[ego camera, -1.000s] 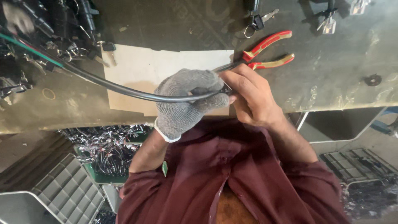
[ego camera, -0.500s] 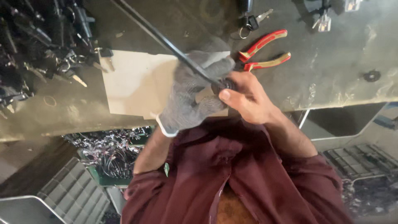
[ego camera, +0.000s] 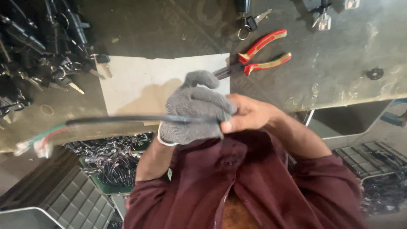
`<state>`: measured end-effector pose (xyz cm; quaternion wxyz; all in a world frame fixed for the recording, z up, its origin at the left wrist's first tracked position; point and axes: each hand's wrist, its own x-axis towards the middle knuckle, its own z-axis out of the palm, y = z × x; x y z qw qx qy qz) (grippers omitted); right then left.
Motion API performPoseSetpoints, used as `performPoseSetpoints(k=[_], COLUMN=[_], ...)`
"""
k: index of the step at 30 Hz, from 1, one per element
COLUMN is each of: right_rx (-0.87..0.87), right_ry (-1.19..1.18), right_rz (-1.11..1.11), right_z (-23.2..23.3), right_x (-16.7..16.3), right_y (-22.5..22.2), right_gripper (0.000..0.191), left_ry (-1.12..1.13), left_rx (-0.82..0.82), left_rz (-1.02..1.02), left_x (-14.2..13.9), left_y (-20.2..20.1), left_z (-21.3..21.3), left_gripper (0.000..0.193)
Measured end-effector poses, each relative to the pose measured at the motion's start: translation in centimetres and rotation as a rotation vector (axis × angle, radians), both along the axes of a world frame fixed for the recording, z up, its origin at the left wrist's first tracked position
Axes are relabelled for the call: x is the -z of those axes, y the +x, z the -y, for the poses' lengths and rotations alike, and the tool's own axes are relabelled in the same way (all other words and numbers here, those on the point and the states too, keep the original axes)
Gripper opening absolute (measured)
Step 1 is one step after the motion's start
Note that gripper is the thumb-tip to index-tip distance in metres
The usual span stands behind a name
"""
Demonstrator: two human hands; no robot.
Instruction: The person repeatedly picks up black cables with colored wires, uses red-handled pliers to crimp metal connectors onto the cable ends, and places the finished cables on the table. The process is repeated for multiple cables throughout the clip.
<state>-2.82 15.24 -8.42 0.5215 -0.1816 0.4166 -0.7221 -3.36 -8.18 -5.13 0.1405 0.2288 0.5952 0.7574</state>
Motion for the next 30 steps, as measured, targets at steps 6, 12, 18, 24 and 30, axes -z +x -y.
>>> performPoseSetpoints(k=[6, 12, 18, 24, 30], right_rx=[0.6, 0.784, 0.355, 0.572, 0.585], right_ry=[0.271, 0.444, 1.141, 1.106, 0.734], right_rz=[-0.242, -0.981, -1.612, -1.251, -0.738], right_z=[2.3, 4.1, -2.5, -3.5, -1.4], right_x=[1.3, -2.4, -4.0, -2.5, -3.8], right_y=[2.1, -1.0, -3.1, -2.4, -3.0], right_gripper=[0.061, 0.081, 0.08, 0.064, 0.042], left_ry=[-0.05, 0.131, 0.238, 0.003, 0.075], left_rx=[-0.257, -0.333, -0.525, -0.404, -0.175], left_rz=[0.184, 0.256, 0.223, 0.285, 0.18], left_x=[-0.2, -0.4, 0.2, 1.1, -1.4], left_y=[1.0, 0.4, 1.3, 1.8, 2.0], left_z=[-1.6, -2.6, -1.0, -1.0, -1.3], left_gripper=[0.019, 0.044, 0.025, 0.026, 0.03])
